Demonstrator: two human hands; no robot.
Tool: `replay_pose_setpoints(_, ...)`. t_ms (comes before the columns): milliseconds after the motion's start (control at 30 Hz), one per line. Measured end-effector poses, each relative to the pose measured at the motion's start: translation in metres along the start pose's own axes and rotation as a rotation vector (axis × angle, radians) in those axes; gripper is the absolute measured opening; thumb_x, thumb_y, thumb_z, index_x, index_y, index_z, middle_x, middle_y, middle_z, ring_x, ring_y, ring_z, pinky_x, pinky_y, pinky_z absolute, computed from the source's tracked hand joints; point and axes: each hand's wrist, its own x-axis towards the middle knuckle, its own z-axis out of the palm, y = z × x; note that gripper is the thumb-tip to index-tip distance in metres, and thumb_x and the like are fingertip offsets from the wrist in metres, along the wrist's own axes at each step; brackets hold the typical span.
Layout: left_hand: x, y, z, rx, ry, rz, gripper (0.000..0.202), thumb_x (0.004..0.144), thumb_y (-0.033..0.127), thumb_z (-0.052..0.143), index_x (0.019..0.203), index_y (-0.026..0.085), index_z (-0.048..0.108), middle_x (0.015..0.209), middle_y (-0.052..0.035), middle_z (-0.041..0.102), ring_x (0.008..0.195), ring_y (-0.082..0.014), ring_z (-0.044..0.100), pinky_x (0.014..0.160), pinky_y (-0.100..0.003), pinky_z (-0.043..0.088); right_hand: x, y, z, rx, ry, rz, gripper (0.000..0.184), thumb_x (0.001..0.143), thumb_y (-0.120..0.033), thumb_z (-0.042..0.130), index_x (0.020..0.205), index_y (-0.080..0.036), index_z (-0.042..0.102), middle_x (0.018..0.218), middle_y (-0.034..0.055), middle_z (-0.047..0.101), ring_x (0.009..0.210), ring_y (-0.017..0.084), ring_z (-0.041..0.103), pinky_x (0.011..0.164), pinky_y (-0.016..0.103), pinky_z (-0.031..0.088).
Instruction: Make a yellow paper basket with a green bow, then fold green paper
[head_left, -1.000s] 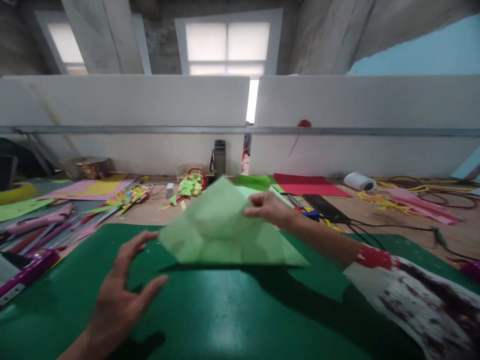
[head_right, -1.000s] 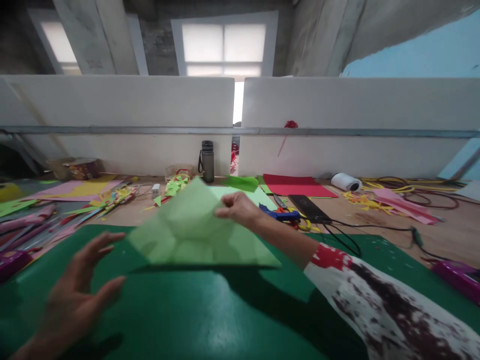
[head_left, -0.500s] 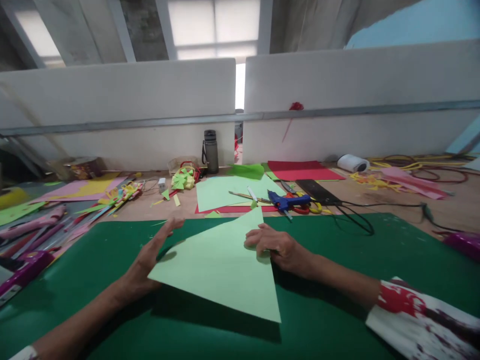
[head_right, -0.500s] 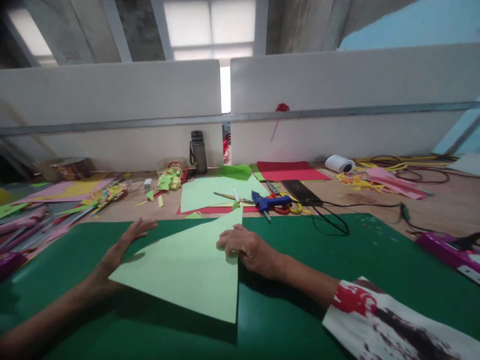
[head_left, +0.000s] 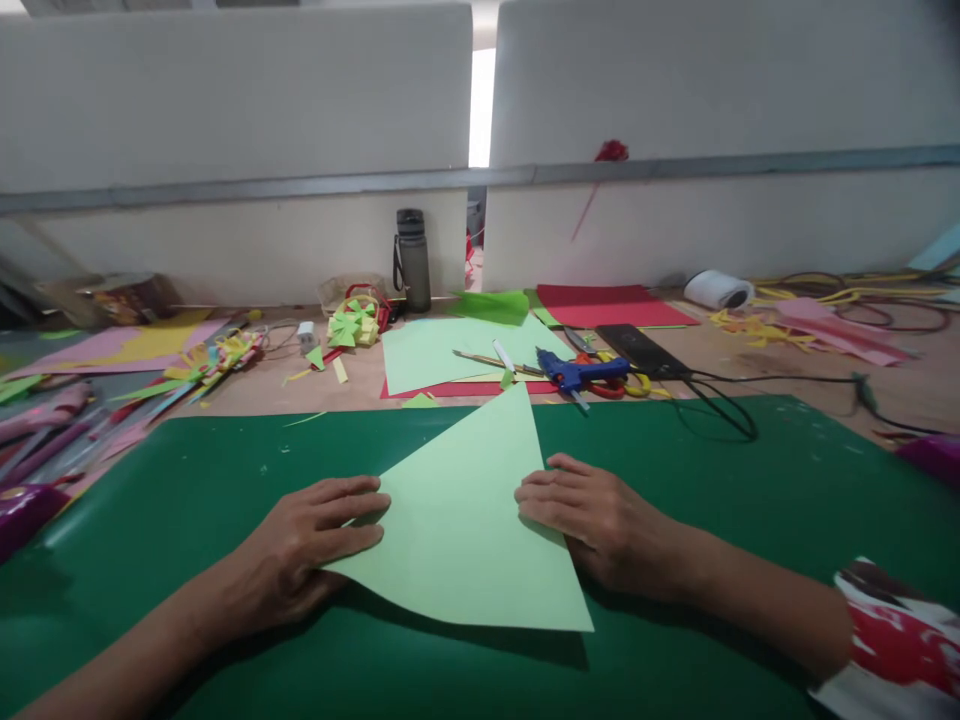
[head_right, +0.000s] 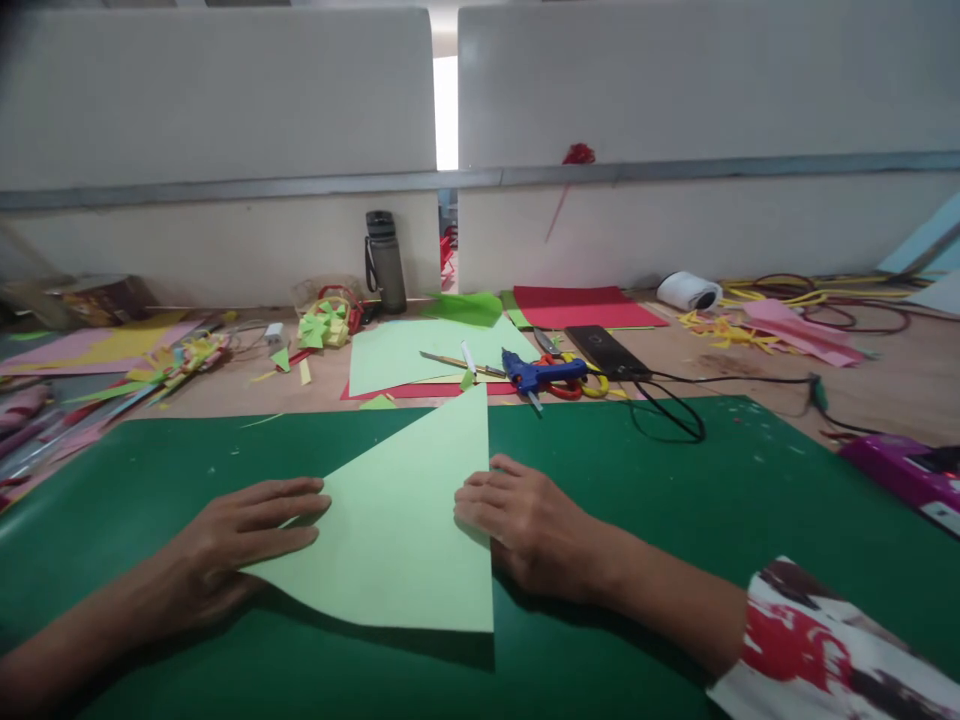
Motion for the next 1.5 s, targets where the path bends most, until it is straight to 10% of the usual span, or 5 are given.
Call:
replay_pose_setpoints(367, 0.012, 0.014, -0.001, -0.161, 0.141, -0.048, 0.025, 0.088, 0.014, 0.048, 0.110, 0.023, 0.056, 0.093, -0.0070, 0.069, 0.086, -0.0185, 0.062, 0.077, -0.031, 0.049, 0.006, -0.006, -0.005, 0.336, 0.006, 0.238, 0.012, 0.087, -0.020, 0.052, 0.085, -0.020, 0.064, 0.075, 0.0026, 0.067, 0.072, 0.015, 0.059, 0.080, 0.033, 0.042)
replay_pose_setpoints(600, 0.032, 0.008, -0.009, -0.306, 0.065, -0.636, 0.036, 0.088, 0.034, 0.047, 0.057, 0.017, 0.048, 0.053, 0.0035, 0.045, 0.050, -0.0093, 0.041, 0.047, -0.019, 0.031, 0.016, -0.005, -0.005, 0.416, 0.002, 0.814, 0.022, 0.080, -0.032, 0.054, 0.063, -0.020, 0.061, 0.066, 0.0011, 0.063, 0.063, 0.016, 0.056, 0.056, 0.026, 0.040)
replay_pose_setpoints(767, 0.050, -0.007, -0.012, -0.425, -0.017, -0.715, 0.034, 0.084, 0.037, 0.049, 0.057, 0.016, 0.049, 0.054, 0.0045, 0.040, 0.050, -0.0084, 0.034, 0.046, -0.019, 0.027, 0.021, -0.007, -0.001, 0.635, 0.067, 0.951, 0.028, 0.075, -0.035, 0.059, 0.098, -0.019, 0.063, 0.077, 0.0017, 0.069, 0.065, 0.018, 0.061, 0.054, 0.025, 0.043)
replay_pose_setpoints(1333, 0.058, -0.014, -0.001, -0.285, 0.171, -0.856, 0.028, 0.076, 0.032, 0.057, 0.056, 0.016, 0.046, 0.053, 0.0073, 0.032, 0.050, -0.0075, 0.031, 0.046, -0.019, 0.023, 0.035, 0.010, 0.008, 0.156, 0.093, 0.897, 0.049, 0.080, -0.037, 0.049, 0.125, -0.017, 0.050, 0.061, -0.0021, 0.053, 0.063, 0.020, 0.052, 0.061, 0.030, 0.039)
replay_pose_setpoints(1500, 0.050, -0.018, 0.009, -0.094, 0.200, -0.698, 0.033, 0.081, 0.030, 0.056, 0.109, 0.013, 0.058, 0.057, 0.0081, 0.041, 0.051, -0.0089, 0.036, 0.052, -0.020, 0.029, 0.032, 0.010, 0.010, 0.108, 0.096, 0.843, 0.051, 0.081, -0.037, 0.050, 0.128, -0.015, 0.047, 0.066, 0.0020, 0.056, 0.070, 0.023, 0.054, 0.063, 0.033, 0.041)
